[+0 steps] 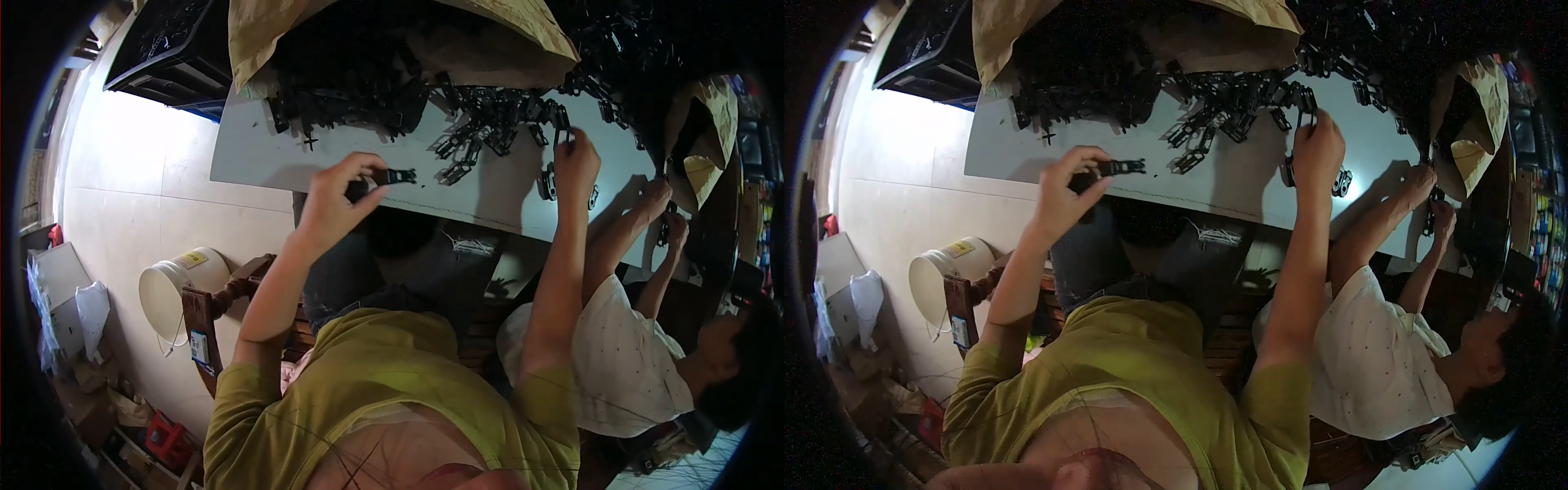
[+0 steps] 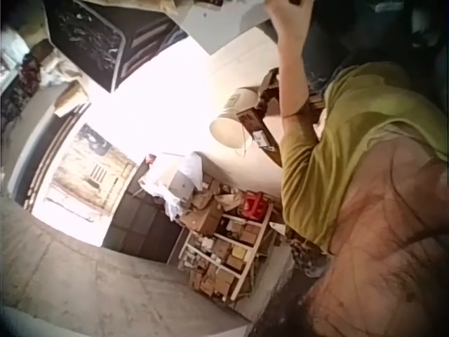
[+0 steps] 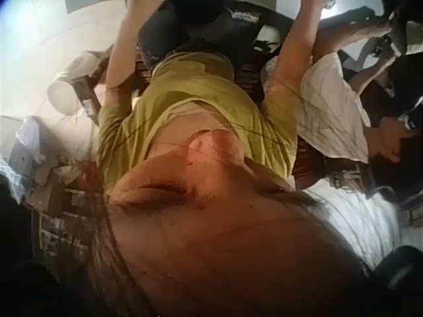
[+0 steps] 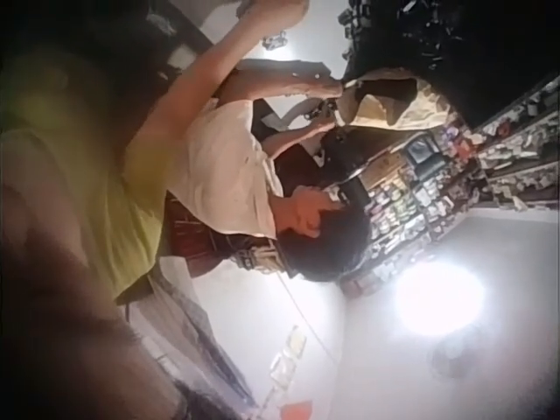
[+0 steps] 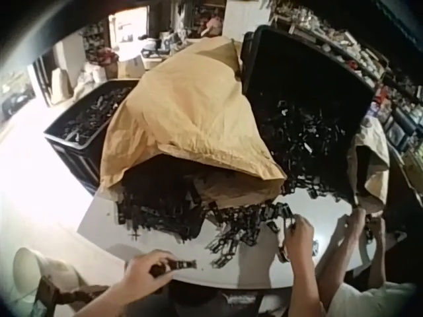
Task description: Assembling or sorting small black plastic parts at a workstation.
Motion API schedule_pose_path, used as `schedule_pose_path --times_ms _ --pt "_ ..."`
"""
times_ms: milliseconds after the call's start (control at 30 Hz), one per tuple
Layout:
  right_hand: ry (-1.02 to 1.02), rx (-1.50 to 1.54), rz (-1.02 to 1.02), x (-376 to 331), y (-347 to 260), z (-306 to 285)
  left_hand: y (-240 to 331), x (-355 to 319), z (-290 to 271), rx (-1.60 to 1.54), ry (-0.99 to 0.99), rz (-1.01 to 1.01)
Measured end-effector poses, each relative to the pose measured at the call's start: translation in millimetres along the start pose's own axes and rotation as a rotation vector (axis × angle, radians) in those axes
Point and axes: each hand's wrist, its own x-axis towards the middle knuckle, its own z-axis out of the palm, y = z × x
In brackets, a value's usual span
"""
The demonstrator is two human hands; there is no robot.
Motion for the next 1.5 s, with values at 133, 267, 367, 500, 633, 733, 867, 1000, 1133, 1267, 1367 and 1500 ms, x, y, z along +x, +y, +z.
schedule_pose_path --times_ms 133,267,367,500,633,733,867,1000,1133,1267,1367,1500 --pt "-0.213 0.154 0.253 -56 -44 -19 -11 -3 16 -0.065 -0.066 -0.046" --pt "-0.253 0.153 0.313 -76 -71 -24 -12 -3 20 -0.103 -0.09 -0.126" --pt "-0.086 0.054 0.069 -78 -64 -32 -13 -3 17 -0.091 -0.068 -0.108" --pt "-0.324 0.132 -0.228 -75 -50 -43 -19 -2 15 -0.137 -0.062 -0.121" --pt "-0.348 0.306 -0.224 -74 -55 -38 -20 -1 16 -0.16 -0.065 -0.14" --pt "-0.374 0.369 -0.177 -68 -73 -43 -21 -2 14 -0.151 -0.074 -0.158" --pt "-0.338 0.238 -0.299 -63 -88 -35 -22 -1 14 -0.153 -0.08 -0.136" --pt "-0.34 0.146 -0.462 -59 -116 -18 -19 -2 15 -0.151 -0.061 -0.132" --pt "-0.313 0.103 -0.38 -74 -120 -15 -21 -9 12 -0.158 -0.053 -0.154" --pt "-0.233 0.321 -0.182 -71 -102 -33 -20 -9 9 -0.108 -0.032 -0.131" --pt "-0.324 0.224 -0.259 -69 -88 -29 -21 -8 9 -0.139 -0.047 -0.121" --pt "-0.247 0.14 -0.368 -72 -82 -29 -22 -8 11 -0.149 -0.036 -0.116"
